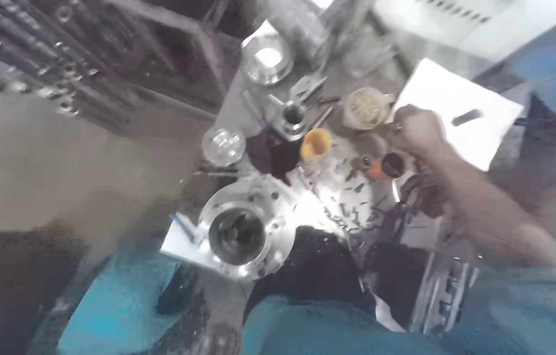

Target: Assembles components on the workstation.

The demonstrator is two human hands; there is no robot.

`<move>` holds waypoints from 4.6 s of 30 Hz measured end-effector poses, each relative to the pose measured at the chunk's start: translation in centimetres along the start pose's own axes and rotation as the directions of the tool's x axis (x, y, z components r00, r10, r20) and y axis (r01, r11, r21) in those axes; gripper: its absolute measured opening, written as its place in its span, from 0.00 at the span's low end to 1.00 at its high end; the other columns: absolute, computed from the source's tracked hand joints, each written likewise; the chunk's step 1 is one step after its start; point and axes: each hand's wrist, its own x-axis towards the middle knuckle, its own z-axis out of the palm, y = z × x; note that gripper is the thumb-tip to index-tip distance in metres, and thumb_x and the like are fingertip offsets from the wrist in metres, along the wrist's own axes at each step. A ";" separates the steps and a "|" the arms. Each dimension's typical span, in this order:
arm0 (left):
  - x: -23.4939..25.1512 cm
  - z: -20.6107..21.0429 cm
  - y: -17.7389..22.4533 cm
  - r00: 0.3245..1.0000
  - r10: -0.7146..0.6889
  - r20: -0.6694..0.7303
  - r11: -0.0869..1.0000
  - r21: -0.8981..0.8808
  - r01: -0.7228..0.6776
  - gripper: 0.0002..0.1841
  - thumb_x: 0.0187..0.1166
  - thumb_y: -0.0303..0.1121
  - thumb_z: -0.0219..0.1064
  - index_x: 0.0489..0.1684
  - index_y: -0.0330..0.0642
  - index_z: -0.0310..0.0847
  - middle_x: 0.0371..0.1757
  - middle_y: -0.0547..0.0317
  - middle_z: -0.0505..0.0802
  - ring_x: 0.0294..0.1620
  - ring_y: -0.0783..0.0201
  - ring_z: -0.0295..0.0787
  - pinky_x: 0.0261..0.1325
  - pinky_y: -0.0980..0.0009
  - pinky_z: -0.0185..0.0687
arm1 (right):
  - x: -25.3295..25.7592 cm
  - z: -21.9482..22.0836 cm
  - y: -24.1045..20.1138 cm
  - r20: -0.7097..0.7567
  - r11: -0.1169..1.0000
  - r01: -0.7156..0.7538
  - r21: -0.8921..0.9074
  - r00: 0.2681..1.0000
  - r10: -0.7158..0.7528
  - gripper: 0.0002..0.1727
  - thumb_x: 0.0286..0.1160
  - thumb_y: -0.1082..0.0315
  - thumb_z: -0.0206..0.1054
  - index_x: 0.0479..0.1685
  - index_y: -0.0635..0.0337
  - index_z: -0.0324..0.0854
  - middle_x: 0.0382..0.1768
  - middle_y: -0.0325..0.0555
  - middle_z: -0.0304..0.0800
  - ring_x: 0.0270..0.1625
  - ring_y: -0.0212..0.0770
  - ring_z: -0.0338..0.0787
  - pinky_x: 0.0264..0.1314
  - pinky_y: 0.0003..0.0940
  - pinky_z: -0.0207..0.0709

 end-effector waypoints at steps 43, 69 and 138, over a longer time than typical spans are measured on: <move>6.4 -9.2 5.3 0.985 0.030 0.170 0.972 -0.234 0.011 0.12 0.72 0.47 0.72 0.27 0.53 0.92 0.19 0.72 0.83 0.18 0.77 0.76 0.25 0.78 0.74 | -10.8 -2.8 -31.9 -0.096 0.713 0.700 0.036 0.712 -0.695 0.14 0.83 0.64 0.61 0.48 0.64 0.89 0.44 0.56 0.93 0.44 0.56 0.95 0.47 0.53 0.89; 9.9 -11.0 6.8 0.967 0.037 0.252 0.972 -0.234 0.024 0.13 0.75 0.46 0.69 0.25 0.51 0.91 0.19 0.72 0.83 0.18 0.77 0.75 0.25 0.79 0.72 | -10.4 -4.7 -34.7 0.227 0.811 0.556 -0.180 0.826 -0.516 0.15 0.81 0.57 0.62 0.48 0.60 0.86 0.45 0.56 0.89 0.43 0.63 0.92 0.34 0.62 0.82; 10.2 -10.8 7.4 0.965 0.027 0.262 0.974 -0.224 0.033 0.13 0.71 0.48 0.72 0.19 0.55 0.88 0.16 0.74 0.80 0.17 0.76 0.76 0.25 0.78 0.74 | -11.1 -4.2 -35.9 0.222 0.878 0.418 -0.233 0.902 -0.370 0.27 0.87 0.43 0.55 0.43 0.56 0.88 0.36 0.53 0.92 0.41 0.61 0.93 0.36 0.63 0.82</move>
